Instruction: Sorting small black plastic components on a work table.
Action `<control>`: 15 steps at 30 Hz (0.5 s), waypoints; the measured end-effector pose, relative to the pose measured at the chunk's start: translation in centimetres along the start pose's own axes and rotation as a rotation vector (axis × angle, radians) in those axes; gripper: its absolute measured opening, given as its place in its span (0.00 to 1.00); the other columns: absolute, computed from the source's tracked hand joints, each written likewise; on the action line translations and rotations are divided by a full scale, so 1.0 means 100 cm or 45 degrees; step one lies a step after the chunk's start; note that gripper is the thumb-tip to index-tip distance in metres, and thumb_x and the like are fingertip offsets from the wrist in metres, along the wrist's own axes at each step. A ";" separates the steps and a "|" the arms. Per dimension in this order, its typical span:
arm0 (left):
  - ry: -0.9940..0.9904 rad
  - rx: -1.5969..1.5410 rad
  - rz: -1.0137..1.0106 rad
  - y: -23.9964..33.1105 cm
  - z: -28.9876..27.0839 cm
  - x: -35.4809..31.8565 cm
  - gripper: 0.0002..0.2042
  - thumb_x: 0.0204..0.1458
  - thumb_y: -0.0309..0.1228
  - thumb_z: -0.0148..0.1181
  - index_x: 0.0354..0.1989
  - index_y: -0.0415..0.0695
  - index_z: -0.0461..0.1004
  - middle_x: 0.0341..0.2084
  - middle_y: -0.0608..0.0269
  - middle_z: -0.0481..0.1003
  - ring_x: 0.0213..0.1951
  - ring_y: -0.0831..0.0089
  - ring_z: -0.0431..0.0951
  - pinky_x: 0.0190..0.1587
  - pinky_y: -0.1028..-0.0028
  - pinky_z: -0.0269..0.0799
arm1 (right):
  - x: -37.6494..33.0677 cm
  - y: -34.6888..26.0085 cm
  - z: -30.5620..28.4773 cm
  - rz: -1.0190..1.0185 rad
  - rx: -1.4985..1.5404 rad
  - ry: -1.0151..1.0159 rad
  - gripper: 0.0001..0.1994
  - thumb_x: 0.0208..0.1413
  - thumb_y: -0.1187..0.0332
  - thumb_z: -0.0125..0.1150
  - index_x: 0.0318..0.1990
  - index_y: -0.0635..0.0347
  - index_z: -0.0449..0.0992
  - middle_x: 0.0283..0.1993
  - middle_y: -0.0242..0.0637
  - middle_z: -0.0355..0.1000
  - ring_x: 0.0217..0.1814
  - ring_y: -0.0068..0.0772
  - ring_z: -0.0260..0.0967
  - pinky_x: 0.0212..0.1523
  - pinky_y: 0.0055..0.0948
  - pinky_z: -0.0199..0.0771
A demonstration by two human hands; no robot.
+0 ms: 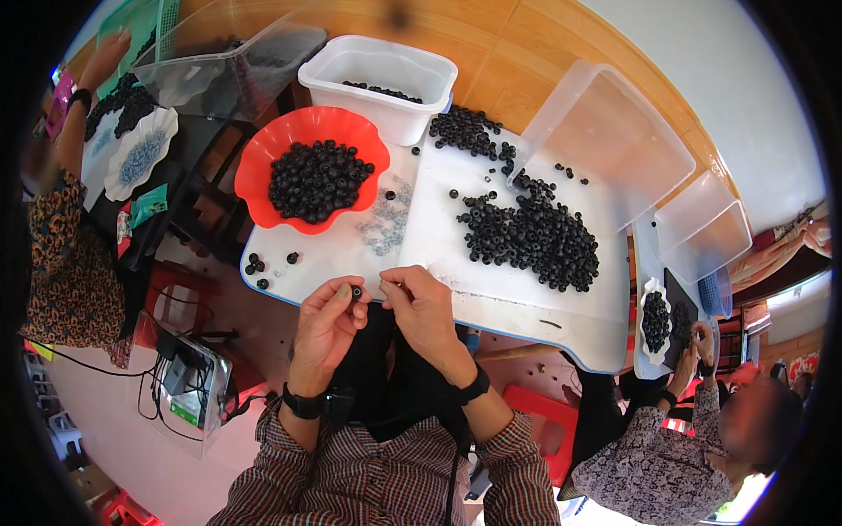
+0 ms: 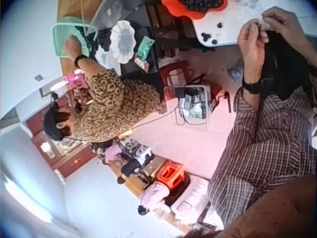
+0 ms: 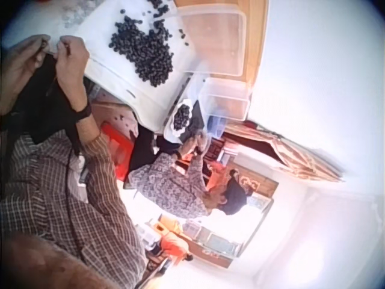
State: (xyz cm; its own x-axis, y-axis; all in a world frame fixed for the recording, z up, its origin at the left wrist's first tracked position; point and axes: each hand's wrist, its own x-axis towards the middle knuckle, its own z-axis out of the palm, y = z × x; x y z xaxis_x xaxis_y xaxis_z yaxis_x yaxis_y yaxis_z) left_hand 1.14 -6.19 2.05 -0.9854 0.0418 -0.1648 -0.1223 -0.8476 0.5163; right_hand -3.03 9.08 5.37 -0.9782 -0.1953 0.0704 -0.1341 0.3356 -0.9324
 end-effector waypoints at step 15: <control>-0.136 0.067 -0.101 -0.026 0.018 0.004 0.11 0.63 0.27 0.52 0.49 0.33 0.74 0.35 0.59 0.78 0.31 0.77 0.76 0.35 0.79 0.74 | -0.027 0.005 -0.023 -0.018 0.267 0.107 0.08 0.59 0.79 0.59 0.46 0.66 0.75 0.38 0.36 0.77 0.37 0.21 0.76 0.39 0.21 0.78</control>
State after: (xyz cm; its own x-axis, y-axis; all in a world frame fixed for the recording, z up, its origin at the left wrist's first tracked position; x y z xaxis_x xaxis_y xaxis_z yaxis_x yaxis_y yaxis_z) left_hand 0.86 -3.01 2.14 -0.9790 0.1661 -0.1179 -0.2036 -0.8108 0.5487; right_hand -0.80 11.87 5.49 -0.9873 -0.1186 0.1054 -0.1209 0.1324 -0.9838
